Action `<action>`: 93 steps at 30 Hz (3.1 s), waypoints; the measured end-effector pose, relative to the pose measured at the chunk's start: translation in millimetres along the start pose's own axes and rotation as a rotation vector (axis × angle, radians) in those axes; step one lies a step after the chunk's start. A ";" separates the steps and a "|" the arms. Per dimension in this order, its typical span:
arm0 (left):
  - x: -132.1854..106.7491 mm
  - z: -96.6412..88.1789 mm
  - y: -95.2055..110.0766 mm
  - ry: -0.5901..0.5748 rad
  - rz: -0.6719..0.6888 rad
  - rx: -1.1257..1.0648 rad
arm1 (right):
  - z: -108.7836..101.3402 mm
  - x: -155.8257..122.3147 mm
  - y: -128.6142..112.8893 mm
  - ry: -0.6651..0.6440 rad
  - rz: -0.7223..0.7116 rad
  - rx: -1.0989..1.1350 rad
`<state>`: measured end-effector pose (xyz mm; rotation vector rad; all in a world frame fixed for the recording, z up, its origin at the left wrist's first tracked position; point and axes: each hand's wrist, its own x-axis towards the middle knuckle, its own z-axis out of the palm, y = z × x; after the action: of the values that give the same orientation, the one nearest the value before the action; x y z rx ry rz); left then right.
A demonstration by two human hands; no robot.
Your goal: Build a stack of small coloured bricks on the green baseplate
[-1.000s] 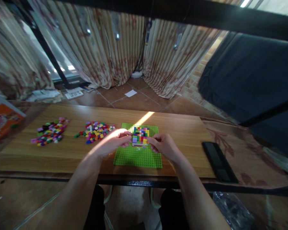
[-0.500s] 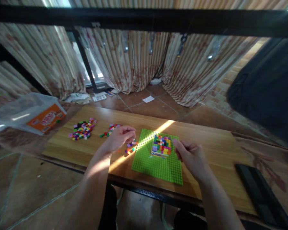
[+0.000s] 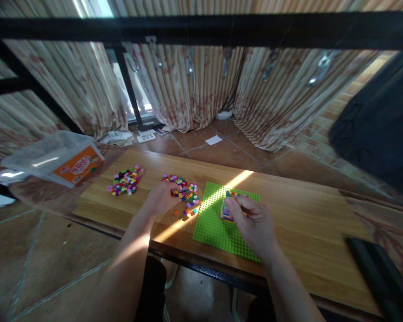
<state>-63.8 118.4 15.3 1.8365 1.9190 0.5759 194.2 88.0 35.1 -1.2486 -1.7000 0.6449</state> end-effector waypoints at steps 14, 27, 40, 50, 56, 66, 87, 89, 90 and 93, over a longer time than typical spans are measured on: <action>1.9 8.8 38.1 -0.032 0.137 -0.546 | -17.0 10.8 -5.1 0.275 0.013 0.105; -16.7 30.9 93.2 -0.473 0.197 -1.106 | -23.1 6.4 1.5 -0.009 -0.190 -0.075; -11.0 35.8 91.3 -0.557 0.207 -1.112 | -15.7 3.9 -2.4 -0.026 -0.309 -0.209; -7.8 36.0 88.8 -0.491 0.243 -0.994 | -15.8 2.7 -3.4 -0.076 -0.409 -0.301; -8.6 35.2 91.0 -0.497 0.209 -0.985 | -13.7 1.7 -0.9 -0.013 -0.420 -0.286; -9.9 34.2 92.4 -0.458 0.207 -0.933 | -14.8 0.4 -3.6 -0.028 -0.351 -0.292; -3.6 42.5 81.7 -0.440 0.205 -0.635 | -26.5 -0.1 21.2 -0.167 -0.251 -0.359; -4.4 43.0 82.5 -0.441 0.216 -0.612 | -25.1 -0.1 20.9 -0.149 -0.232 -0.355; -4.8 42.9 82.6 -0.432 0.216 -0.604 | -24.6 -0.1 20.7 -0.137 -0.219 -0.356; -5.9 43.5 82.8 -0.419 0.215 -0.599 | -23.8 -0.1 19.7 -0.123 -0.182 -0.355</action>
<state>29.3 116.3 26.2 1.6064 1.1277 0.6779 224.4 92.6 29.9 -1.2945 -2.0682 0.3241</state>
